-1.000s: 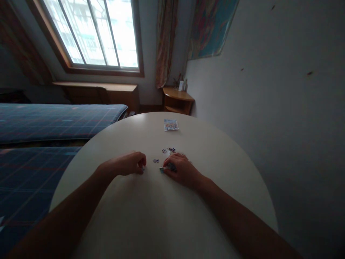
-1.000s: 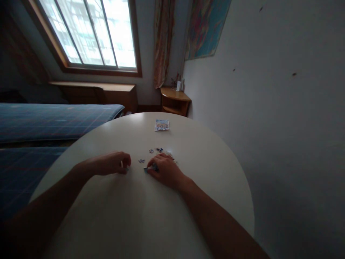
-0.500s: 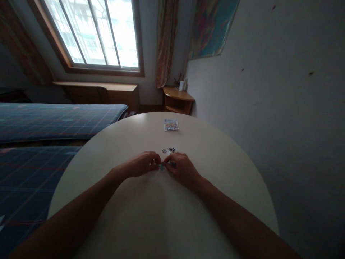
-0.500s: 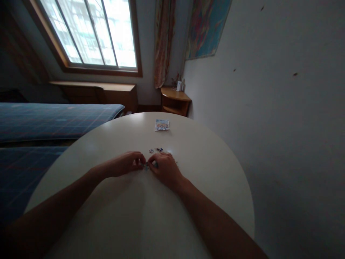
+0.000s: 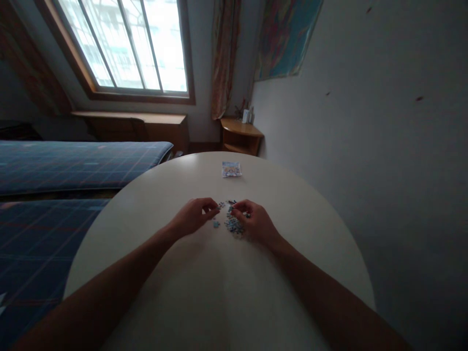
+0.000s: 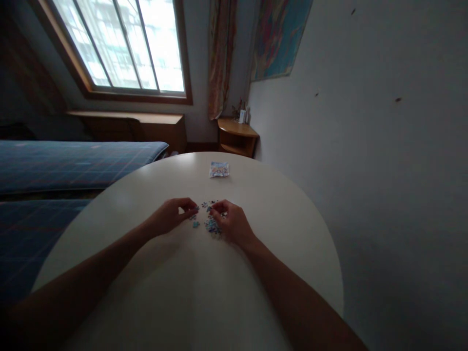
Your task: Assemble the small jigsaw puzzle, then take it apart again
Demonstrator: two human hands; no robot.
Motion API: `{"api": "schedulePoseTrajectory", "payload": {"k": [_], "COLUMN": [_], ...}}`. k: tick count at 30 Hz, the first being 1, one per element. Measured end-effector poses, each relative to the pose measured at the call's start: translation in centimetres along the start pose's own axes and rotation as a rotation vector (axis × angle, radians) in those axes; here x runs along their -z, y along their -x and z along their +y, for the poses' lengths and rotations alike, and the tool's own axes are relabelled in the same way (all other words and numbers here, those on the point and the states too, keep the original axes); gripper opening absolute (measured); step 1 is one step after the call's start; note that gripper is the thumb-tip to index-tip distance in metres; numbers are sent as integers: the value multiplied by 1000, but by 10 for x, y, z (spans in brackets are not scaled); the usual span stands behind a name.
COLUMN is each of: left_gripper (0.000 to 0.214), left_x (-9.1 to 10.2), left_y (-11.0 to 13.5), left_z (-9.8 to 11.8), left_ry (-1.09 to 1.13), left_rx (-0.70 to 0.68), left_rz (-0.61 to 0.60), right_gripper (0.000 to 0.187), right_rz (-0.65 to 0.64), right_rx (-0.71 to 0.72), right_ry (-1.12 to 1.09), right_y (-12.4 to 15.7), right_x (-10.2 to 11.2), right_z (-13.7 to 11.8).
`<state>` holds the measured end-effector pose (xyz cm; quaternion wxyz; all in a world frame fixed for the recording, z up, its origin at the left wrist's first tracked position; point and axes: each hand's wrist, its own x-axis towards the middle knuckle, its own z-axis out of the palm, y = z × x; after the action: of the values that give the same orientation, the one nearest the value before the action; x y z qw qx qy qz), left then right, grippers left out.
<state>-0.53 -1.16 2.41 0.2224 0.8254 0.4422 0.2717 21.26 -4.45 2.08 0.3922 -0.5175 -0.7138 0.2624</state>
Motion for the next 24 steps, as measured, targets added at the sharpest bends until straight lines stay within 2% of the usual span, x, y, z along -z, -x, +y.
{"api": "schedulePoseTrajectory", "payload": {"k": [5,8,12,15,17,22,24], "left_gripper": [22,23,27,27,24,22,25], "left_x": [6,4,-4,-11,-15,-19,-20], "left_y": [-2,0,4,6,8,6,5], "left_z": [-15,-19,-10,4,12,21,22], "left_ry": [-43,-57,-52,-23,10,143,174], "left_rx": [7,8,-39,-151,-179,-19,2], "left_rz": [-25,-71,-78,-65,-81,-63,-56], "right_gripper": [28,31,20,12,13,22,24], "right_rz": [-170,-266,-279,-251,-234,-253,-256], "right_rx": [188,226,218,153,111,52,37], "right_ry": [313,354,308,227,139,-46,-94], "right_y": [2,4,4,4,4,4,3], "right_x": [20,28,26,22,19,18,18], "right_z": [8,12,10,6,4,0,-1]}}
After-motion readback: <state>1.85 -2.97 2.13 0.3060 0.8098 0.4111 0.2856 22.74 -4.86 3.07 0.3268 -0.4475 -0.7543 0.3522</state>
